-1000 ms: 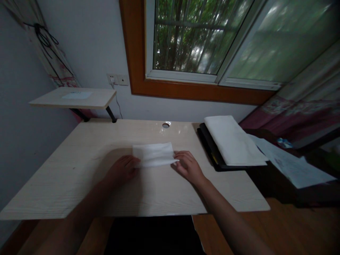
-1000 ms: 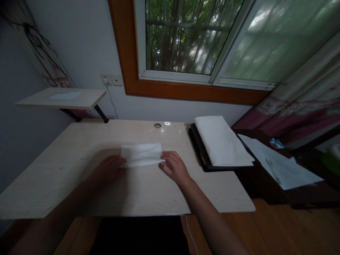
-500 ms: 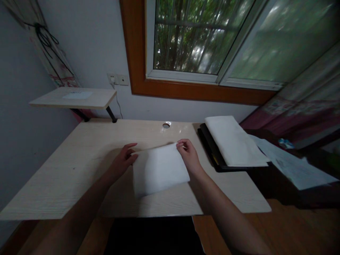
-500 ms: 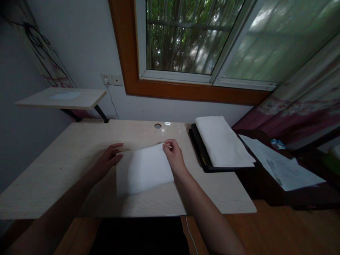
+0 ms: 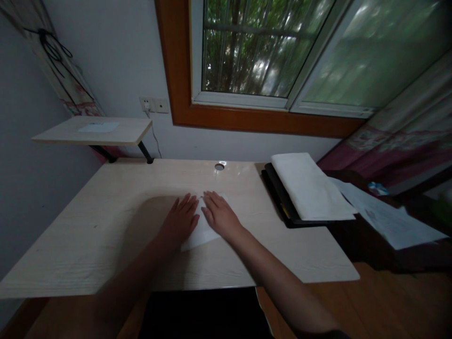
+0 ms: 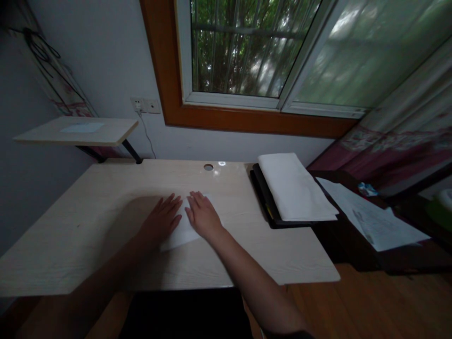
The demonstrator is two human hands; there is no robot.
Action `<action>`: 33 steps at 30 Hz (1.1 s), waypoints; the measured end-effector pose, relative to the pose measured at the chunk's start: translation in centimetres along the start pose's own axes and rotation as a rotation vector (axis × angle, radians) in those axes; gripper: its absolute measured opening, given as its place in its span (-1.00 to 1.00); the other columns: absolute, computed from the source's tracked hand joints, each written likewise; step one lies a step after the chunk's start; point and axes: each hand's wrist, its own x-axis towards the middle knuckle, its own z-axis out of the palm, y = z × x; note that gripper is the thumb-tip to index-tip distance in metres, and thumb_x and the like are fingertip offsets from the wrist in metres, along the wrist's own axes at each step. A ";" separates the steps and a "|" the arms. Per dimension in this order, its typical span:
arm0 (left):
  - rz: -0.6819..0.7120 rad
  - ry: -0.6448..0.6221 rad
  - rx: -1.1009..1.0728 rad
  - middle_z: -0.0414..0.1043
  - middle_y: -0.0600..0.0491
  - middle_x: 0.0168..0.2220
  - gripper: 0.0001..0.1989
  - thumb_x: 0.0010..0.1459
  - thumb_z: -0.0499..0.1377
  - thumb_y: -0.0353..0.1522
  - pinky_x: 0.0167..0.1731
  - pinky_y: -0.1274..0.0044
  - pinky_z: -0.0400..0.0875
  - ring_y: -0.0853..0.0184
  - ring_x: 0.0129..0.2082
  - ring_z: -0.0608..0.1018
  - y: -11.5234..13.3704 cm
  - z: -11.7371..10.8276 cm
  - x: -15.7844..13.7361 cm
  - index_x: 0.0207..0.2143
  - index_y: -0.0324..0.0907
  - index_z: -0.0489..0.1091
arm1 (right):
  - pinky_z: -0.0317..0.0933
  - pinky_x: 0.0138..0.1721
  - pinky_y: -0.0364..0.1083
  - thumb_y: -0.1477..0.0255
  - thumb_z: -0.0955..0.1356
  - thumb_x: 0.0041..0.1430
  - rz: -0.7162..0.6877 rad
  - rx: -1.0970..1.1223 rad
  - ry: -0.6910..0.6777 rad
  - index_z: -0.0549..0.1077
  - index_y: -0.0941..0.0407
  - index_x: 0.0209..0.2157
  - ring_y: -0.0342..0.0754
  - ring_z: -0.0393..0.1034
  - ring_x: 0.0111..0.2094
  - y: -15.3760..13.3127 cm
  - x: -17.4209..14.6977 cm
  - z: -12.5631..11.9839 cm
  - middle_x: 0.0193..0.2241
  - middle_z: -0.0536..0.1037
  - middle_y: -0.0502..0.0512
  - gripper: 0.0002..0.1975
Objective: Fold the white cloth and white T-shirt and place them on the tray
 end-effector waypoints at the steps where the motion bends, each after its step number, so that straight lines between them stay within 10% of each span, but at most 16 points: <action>1: -0.018 -0.023 0.029 0.20 -0.16 0.39 -0.50 0.43 -0.04 -0.27 0.39 0.04 0.06 0.04 0.44 0.16 0.3 0.4 0.0 0.33 -0.23 0.26 | 0.03 0.39 0.22 0.27 0.21 0.48 -0.013 -0.032 -0.035 0.32 0.16 0.33 0.17 0.04 0.41 -0.2 -0.3 0.4 0.38 0.22 0.23 -0.51; 16: -0.210 -0.140 0.082 0.04 -0.18 0.45 -0.40 0.47 -0.18 -0.16 0.40 0.07 -0.02 0.05 0.48 0.04 -4.3 1.1 -2.8 0.42 -0.27 0.09 | -0.12 0.43 0.20 0.20 0.13 0.52 0.182 -0.152 -0.170 0.15 0.18 0.42 0.12 -0.07 0.45 5.9 -2.7 -1.1 0.43 0.06 0.21 -0.42; 24: -0.206 -0.034 0.046 0.16 -0.18 0.41 -0.46 0.36 -0.09 -0.39 0.41 0.14 0.08 0.08 0.46 0.10 -7.0 2.2 -3.9 0.34 -0.31 0.24 | -0.01 0.39 0.19 0.46 0.17 0.41 0.230 -0.100 0.021 0.36 0.13 0.30 0.09 0.13 0.37 8.7 -4.7 -2.1 0.33 0.31 0.19 -0.51; 33: -0.055 0.055 -0.059 0.19 -0.03 0.40 -0.36 0.26 -0.04 -0.55 0.37 0.06 0.14 0.10 0.44 0.16 -6.7 1.3 -3.7 0.36 -0.05 0.23 | 0.29 0.13 0.11 0.30 0.37 0.39 -0.174 0.164 0.102 0.50 0.00 0.11 0.10 0.35 0.10 6.0 -5.6 -4.9 0.03 0.50 0.19 -0.69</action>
